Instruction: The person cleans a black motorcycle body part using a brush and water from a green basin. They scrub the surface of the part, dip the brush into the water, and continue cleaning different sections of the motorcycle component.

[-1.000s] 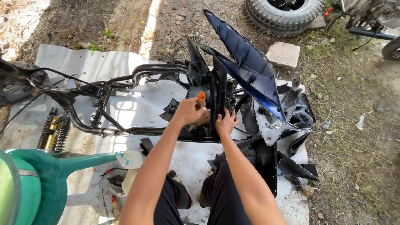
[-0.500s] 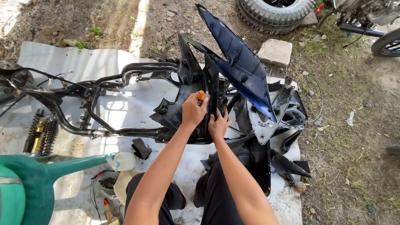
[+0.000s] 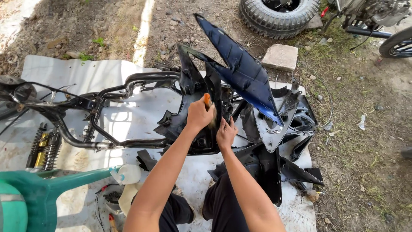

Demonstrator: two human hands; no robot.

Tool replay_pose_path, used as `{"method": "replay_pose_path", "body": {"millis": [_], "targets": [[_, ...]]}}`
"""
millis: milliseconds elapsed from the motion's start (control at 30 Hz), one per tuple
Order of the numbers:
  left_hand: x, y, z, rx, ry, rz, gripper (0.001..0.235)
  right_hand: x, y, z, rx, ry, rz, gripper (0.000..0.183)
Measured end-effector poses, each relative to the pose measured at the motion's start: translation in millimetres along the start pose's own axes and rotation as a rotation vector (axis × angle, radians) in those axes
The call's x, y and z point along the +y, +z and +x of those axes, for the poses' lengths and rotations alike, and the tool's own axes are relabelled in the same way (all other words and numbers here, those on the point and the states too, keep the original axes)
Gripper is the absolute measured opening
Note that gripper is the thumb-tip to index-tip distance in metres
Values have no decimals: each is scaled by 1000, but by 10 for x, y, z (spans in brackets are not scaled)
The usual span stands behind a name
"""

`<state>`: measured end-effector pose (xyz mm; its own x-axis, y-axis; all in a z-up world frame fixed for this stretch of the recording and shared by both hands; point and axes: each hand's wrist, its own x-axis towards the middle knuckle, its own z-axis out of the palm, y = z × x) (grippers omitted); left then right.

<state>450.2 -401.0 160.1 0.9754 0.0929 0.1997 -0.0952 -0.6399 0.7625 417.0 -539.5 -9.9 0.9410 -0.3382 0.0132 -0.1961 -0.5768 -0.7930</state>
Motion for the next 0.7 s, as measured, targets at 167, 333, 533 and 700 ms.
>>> {"method": "replay_pose_path", "body": {"millis": [167,333,533,700], "targets": [[-15,244,266,161,72,-17,19,-21,0,-34,19,-4,-23,37],[53,138,344,66,45,30,15,9,51,-41,19,11,-50,37],[138,-69,-22,-232,62,25,19,40,65,-32,55,4,-19,37],[-41,-181,-251,-375,83,-90,23,140,84,-20,68,-16,8,36]]}}
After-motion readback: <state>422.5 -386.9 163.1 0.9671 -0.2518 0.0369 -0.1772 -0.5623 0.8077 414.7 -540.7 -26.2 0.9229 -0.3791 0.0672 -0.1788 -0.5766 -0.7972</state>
